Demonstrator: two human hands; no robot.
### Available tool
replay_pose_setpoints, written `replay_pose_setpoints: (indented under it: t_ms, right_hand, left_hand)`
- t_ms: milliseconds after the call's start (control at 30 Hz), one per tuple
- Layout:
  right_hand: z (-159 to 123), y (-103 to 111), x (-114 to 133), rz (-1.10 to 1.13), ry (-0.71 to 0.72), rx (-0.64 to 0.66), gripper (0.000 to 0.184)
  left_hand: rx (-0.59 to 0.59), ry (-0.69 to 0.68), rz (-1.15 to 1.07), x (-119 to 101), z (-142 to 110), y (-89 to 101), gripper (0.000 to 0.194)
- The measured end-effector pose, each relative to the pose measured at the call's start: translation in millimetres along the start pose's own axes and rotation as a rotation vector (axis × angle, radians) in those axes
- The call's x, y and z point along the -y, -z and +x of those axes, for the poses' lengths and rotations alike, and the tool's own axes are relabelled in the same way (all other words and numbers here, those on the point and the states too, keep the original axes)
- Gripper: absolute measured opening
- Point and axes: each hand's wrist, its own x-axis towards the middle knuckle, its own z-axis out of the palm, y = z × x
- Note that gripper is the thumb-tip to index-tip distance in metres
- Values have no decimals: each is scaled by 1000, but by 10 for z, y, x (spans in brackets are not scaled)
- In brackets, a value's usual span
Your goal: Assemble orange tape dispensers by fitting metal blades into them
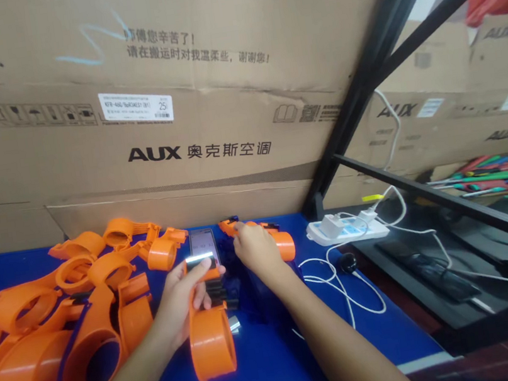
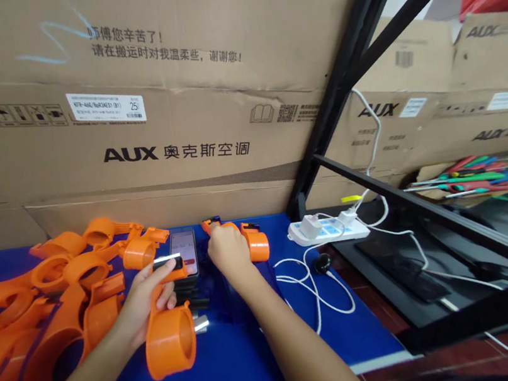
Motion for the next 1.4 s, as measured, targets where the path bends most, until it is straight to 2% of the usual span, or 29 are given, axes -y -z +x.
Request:
replay_pose_setpoints:
  t_ms: [100, 233, 300, 367, 467, 633, 733, 867, 933, 1000, 1067, 1133, 1300, 1400]
  right_hand:
    - [-65, 50, -16, 93, 62, -50, 26]
    - [-280, 173, 18, 537, 431, -184, 22]
    - [-389, 220, 57, 674, 607, -169, 24]
    - [-458, 240, 94, 704, 695, -115, 31]
    - [-478, 224, 122, 676, 691, -61, 38]
    - [-458, 174, 114, 643, 641, -37, 26]
    - [-466, 169, 71, 681, 612, -109, 20]
    - [-459, 180, -46, 713, 497, -239, 13]
    - [-455, 183, -91, 672, 495, -180, 10]
    - [-463, 176, -96, 591, 551, -58, 7]
    - [-485, 153, -56, 494, 609, 44, 5]
    - [-515, 119, 9, 417, 647, 90, 5]
    - [-557, 66, 96, 375, 694, 96, 9]
    - [-552, 87, 68, 459, 613, 21, 9]
  left_hand:
    - [-13, 1, -2, 4, 6, -6, 36]
    - [-42, -8, -22, 18, 29, -3, 37]
    - [-46, -6, -64, 25, 52, 8, 37]
    - [-46, -2, -113, 29, 77, 22, 39]
    - [-49, 13, -149, 23, 101, 36, 44]
    - [-50, 42, -26, 4, 86, 41, 59]
    - [-73, 51, 28, -48, 74, 73, 60]
    - [-54, 41, -176, -195, 73, 174, 45]
    - [-37, -17, -283, -258, 69, 224, 38]
    - [-19, -74, -350, -287, 57, 254, 35]
    - [-7, -106, -375, -282, 41, 261, 32]
    - [-2, -108, -375, -259, 24, 253, 32]
    - [35, -18, -300, -212, 6, 211, 43]
    - [18, 0, -213, -185, 12, 162, 51]
